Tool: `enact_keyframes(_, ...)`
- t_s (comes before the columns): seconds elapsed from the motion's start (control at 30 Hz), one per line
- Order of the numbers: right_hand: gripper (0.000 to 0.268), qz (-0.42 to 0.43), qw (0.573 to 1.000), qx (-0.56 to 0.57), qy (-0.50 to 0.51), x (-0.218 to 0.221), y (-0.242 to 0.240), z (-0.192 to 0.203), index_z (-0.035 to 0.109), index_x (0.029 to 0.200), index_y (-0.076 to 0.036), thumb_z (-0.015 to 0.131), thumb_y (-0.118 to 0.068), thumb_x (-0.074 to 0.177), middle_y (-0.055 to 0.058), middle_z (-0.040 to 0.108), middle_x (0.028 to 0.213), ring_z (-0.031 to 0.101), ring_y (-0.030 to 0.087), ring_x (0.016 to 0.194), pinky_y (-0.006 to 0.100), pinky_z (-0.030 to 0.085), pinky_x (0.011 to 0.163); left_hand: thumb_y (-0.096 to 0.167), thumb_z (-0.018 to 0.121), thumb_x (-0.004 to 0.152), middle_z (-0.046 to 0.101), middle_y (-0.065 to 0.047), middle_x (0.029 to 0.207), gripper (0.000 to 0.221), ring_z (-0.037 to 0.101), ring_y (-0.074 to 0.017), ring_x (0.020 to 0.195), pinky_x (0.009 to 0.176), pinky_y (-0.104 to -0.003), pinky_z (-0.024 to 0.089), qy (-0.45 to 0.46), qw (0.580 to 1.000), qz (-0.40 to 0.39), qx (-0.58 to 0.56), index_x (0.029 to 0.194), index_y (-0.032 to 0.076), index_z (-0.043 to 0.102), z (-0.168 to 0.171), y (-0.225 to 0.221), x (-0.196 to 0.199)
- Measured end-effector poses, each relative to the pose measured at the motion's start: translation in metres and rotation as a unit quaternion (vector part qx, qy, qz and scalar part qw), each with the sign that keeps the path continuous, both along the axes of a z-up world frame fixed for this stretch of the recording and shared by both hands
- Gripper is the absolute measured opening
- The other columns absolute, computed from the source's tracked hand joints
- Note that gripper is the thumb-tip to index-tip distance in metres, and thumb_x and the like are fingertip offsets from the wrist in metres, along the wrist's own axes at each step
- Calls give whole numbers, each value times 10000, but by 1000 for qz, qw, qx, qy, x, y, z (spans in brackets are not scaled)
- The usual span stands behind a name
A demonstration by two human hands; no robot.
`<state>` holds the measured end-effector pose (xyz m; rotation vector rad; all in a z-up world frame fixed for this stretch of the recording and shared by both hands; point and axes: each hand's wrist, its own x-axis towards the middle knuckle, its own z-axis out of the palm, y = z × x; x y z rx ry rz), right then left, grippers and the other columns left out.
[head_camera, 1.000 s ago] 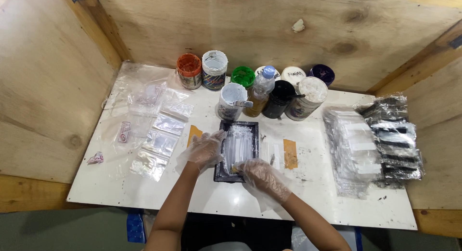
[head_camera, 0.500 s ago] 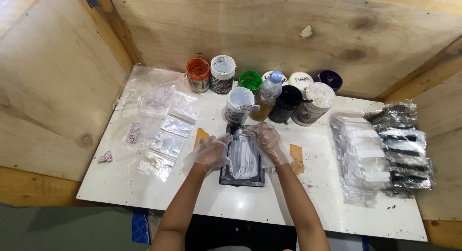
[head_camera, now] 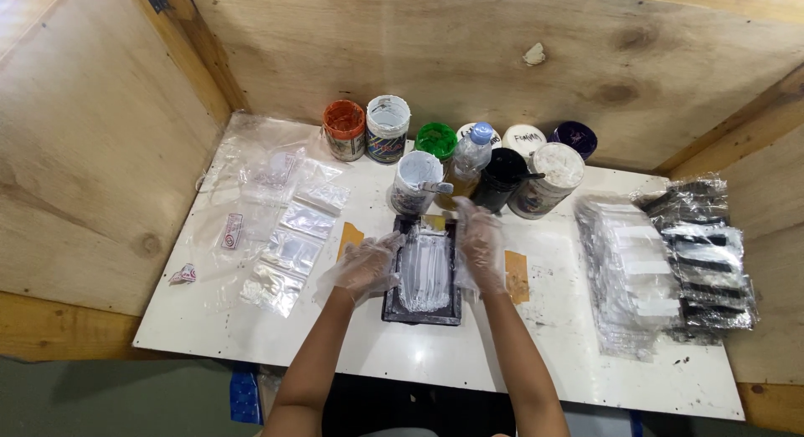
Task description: Applying white emulsion or ink to small screen printing frames using a spatula at a workbench.
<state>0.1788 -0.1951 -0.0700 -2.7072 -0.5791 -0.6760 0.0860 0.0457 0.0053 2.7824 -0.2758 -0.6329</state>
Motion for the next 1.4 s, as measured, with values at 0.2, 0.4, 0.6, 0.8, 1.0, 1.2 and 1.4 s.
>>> enact_keyframes(0.2, 192, -36, 987, 156, -30, -50, -3, 85, 685, 853, -53, 596, -191, 953, 223, 646, 723, 648, 452, 747, 518, 520, 690, 553, 699, 880, 641, -176, 1329, 800, 636, -412, 1145, 926, -672, 497, -69, 997, 9, 21, 1484, 94, 447, -87, -6, 11)
enact_keyframes(0.4, 286, -176, 978, 86, 70, -38, -99, -9, 674, 1051, -107, 512, -342, 1049, 191, 693, 884, 677, 404, 958, 500, 545, 887, 308, 453, 1043, 720, -131, 691, 364, 764, -355, 711, 588, -455, 626, -166, 960, 227, -9, 838, 72, 640, -5, -51, -49)
enact_keyframes(0.6, 230, -21, 781, 564, 267, -82, -99, 7, 754, 880, -61, 627, -201, 1011, 71, 744, 801, 653, 161, 675, 301, 494, 611, 104, 674, 979, 746, -144, 922, 514, 701, -157, 738, 624, -236, 612, -180, 895, -93, 398, 1409, -129, 518, -135, -36, -43)
enact_keyframes(0.8, 184, -93, 995, 15, 34, -70, -107, -16, 596, 783, -210, 578, -284, 951, 75, 600, 590, 697, 324, 663, 421, 554, 590, 347, 732, 887, 727, -251, 973, 425, 731, -456, 1008, 797, -536, 634, -84, 946, 303, -83, 1099, -12, 651, -130, -39, -33)
enact_keyframes(1.0, 186, -109, 994, -9, 12, -50, -135, -114, 666, 849, -118, 618, -274, 936, 140, 647, 676, 703, 385, 739, 462, 574, 680, 214, 652, 915, 716, -316, 1023, 346, 695, -514, 1050, 895, -591, 592, -72, 936, 323, -122, 1123, -61, 675, -165, -37, -30)
enact_keyframes(1.2, 285, -115, 992, 3, 46, -54, -129, -98, 697, 904, -140, 578, -399, 913, 145, 675, 720, 713, 392, 825, 466, 588, 753, 291, 637, 921, 711, -302, 1028, 385, 683, -508, 1057, 893, -585, 579, -93, 912, 358, -179, 1146, -19, 671, -147, -35, -36)
enact_keyframes(1.4, 314, -123, 992, -23, 4, -59, -133, -102, 719, 968, -129, 560, -398, 937, 131, 693, 767, 720, 367, 851, 456, 585, 783, 349, 682, 881, 737, -201, 947, 354, 735, -426, 987, 836, -531, 616, -119, 919, 351, -131, 1101, 72, 709, -173, -11, -41)
